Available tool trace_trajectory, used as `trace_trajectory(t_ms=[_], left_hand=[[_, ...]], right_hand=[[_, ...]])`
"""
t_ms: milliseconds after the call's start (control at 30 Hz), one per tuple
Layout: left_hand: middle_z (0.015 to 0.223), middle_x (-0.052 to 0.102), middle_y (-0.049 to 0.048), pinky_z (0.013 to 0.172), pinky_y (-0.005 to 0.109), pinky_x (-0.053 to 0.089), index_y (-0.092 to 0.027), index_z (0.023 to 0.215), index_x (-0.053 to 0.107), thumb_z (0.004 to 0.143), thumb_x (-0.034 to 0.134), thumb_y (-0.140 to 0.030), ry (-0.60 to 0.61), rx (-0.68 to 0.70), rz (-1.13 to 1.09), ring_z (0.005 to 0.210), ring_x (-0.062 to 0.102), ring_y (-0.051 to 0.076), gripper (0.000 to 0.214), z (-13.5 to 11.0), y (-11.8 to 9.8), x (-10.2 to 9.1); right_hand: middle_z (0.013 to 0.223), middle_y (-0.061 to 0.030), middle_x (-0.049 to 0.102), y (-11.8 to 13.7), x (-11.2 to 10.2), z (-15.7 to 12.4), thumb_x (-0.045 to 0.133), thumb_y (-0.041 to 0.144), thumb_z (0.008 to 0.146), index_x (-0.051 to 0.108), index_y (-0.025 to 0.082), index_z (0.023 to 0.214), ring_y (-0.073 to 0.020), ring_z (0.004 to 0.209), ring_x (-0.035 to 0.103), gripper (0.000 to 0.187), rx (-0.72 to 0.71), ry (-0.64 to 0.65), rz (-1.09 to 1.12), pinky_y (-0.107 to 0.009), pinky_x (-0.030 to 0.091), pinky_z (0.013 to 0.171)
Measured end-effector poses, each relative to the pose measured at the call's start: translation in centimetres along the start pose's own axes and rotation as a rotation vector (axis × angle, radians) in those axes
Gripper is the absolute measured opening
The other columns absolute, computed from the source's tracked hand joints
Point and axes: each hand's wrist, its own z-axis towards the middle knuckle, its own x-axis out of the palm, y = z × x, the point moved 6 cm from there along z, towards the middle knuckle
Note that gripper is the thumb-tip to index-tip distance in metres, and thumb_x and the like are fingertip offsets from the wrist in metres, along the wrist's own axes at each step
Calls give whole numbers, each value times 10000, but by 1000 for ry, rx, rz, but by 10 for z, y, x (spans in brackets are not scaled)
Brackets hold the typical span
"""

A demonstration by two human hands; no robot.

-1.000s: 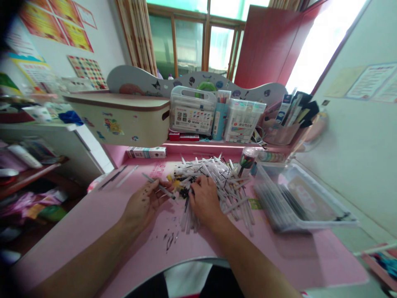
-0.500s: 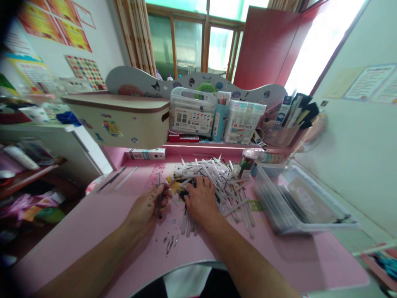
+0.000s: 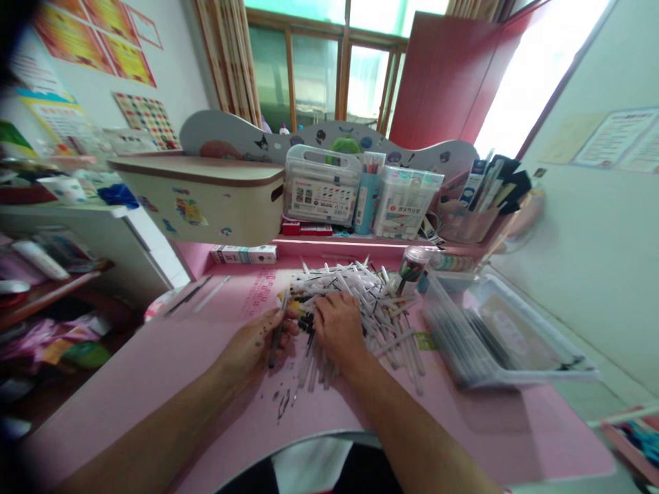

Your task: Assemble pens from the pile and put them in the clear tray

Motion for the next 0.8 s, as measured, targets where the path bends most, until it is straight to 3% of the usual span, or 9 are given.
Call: trace_trajectory(t_ms=[100,267,600,800], left_hand=[[630,585,-26,330,185,314,-174,909,608,830,649,-346,90,-4,34,388,445,85,193,-4,2,9],[558,541,-40,375,156,290,-165,891,631,827,683,-344,176,-10,125,380,364,50,198,-9,8,17],[581,539,-20,431,182,345,-148,903,650,822,712,-356,229,-6,95,452,446,83,231,-7,13,19],[601,537,-26,437,196,337,-162,928,652,808,721,-383,262,-9,133,455,448,90,261,-3,18,16]], right_hand=[[961,-70,697,-12,-13,1,467,286,972,712,197,1012,-231,932,577,263,151,-135,377,-382,420,888],[811,-5,678,-29,-6,-1,541,428,925,710,204,986,-175,771,601,287,440,-127,897,-294,448,728],[773,2,653,-32,-5,-2,597,445,871,719,201,965,-162,744,581,289,503,-186,996,-285,460,708],[739,12,638,-22,0,0,603,422,838,727,203,909,-156,706,561,262,432,-12,1007,-281,446,680]])
